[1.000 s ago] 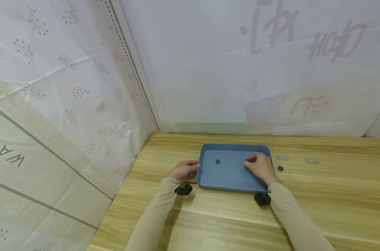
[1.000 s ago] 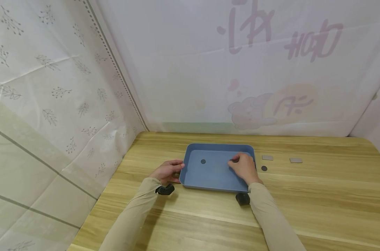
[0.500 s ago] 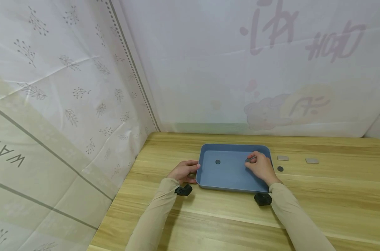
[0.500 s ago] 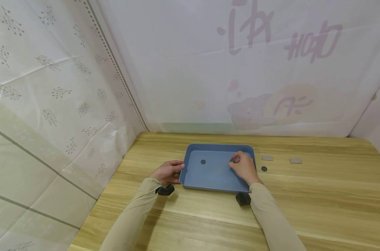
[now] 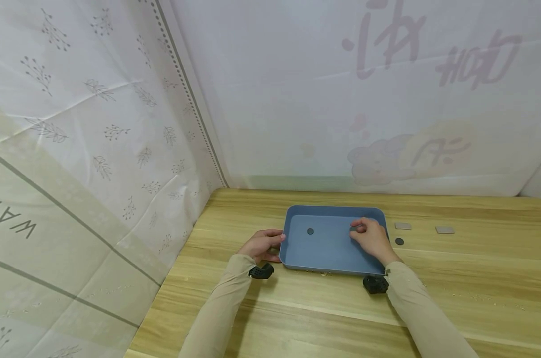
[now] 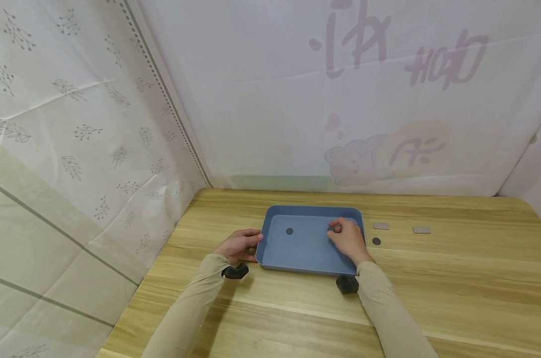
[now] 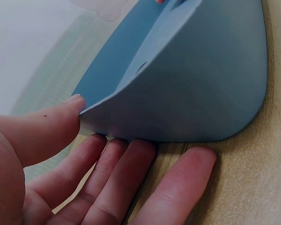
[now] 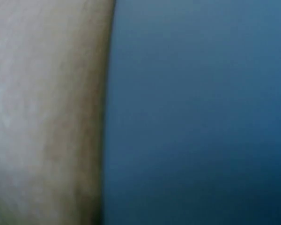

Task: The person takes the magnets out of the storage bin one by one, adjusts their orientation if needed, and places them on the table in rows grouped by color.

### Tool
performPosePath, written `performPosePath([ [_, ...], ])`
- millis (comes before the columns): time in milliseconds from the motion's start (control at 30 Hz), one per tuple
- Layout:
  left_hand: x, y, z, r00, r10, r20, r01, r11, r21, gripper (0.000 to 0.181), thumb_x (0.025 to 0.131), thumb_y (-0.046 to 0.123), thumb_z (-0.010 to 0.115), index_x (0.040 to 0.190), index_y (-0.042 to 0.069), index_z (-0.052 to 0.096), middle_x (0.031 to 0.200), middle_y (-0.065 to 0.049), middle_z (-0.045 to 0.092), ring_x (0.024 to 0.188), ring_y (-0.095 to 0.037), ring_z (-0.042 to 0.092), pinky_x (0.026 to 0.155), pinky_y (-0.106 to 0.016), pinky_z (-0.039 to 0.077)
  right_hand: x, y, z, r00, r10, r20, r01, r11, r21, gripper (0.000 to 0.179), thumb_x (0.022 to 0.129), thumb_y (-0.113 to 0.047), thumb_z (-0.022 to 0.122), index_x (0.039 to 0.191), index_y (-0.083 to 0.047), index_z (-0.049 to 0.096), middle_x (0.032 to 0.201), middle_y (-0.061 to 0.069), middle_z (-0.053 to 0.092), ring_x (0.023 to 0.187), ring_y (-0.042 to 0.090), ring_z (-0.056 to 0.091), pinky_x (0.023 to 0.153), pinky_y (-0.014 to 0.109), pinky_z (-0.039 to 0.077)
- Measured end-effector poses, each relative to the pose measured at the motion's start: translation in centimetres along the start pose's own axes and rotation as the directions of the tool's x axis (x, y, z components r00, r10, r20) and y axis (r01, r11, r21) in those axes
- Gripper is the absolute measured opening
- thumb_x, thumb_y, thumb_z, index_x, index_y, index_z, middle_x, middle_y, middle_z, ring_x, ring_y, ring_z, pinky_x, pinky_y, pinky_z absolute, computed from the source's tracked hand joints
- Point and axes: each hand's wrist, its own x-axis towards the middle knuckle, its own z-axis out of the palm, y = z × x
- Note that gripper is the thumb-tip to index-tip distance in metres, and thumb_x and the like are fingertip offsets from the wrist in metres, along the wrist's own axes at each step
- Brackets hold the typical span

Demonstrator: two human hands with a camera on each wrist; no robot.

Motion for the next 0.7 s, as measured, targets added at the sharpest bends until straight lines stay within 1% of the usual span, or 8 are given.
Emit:
performPosePath([
  [300, -0.06, 0.02, 0.0, 1.0, 0.002, 0.006, -0.002, 1.0, -0.01, 0.047, 0.097, 0.02, 0.058, 0.14, 0.002, 0.048, 0.12, -0.021, 0.064, 0.092, -0.021, 0.067, 0.074, -0.043, 0.058, -0.19, -0.02, -0.15, 1.0, -0.019, 0.009, 0.019, 1.0, 0.007, 0.027, 0.092, -0.014, 0.061, 0.116, -0.003, 0.065, 0.101, 0.015, 0.067, 0.09, 0.026, 0.061, 0.077, 0.043, 0.049],
  [567, 0.1, -0.06, -0.09, 1.0, 0.009, 0.007, -0.009, 1.0, 0.003, 0.047, 0.098, 0.021, 0.058, 0.14, 0.002, 0.049, 0.12, -0.021, 0.064, 0.091, -0.021, 0.067, 0.074, -0.044, 0.058, -0.27, 0.07, -0.17, 1.0, -0.015, 0.011, 0.015, 1.0, 0.002, 0.028, 0.092, -0.014, 0.061, 0.117, -0.003, 0.064, 0.102, 0.015, 0.067, 0.091, 0.026, 0.061, 0.078, 0.043, 0.049],
  [700, -0.02, -0.03, -0.07, 1.0, 0.009, 0.007, -0.009, 1.0, 0.002, 0.047, 0.098, 0.021, 0.058, 0.139, 0.002, 0.049, 0.119, -0.021, 0.064, 0.09, -0.02, 0.067, 0.074, -0.043, 0.058, -0.36, 0.08, -0.16, 1.0, -0.016, 0.019, 0.016, 1.0, 0.007, 0.028, 0.092, -0.015, 0.062, 0.118, -0.004, 0.064, 0.1, 0.013, 0.067, 0.088, 0.024, 0.061, 0.076, 0.04, 0.048],
])
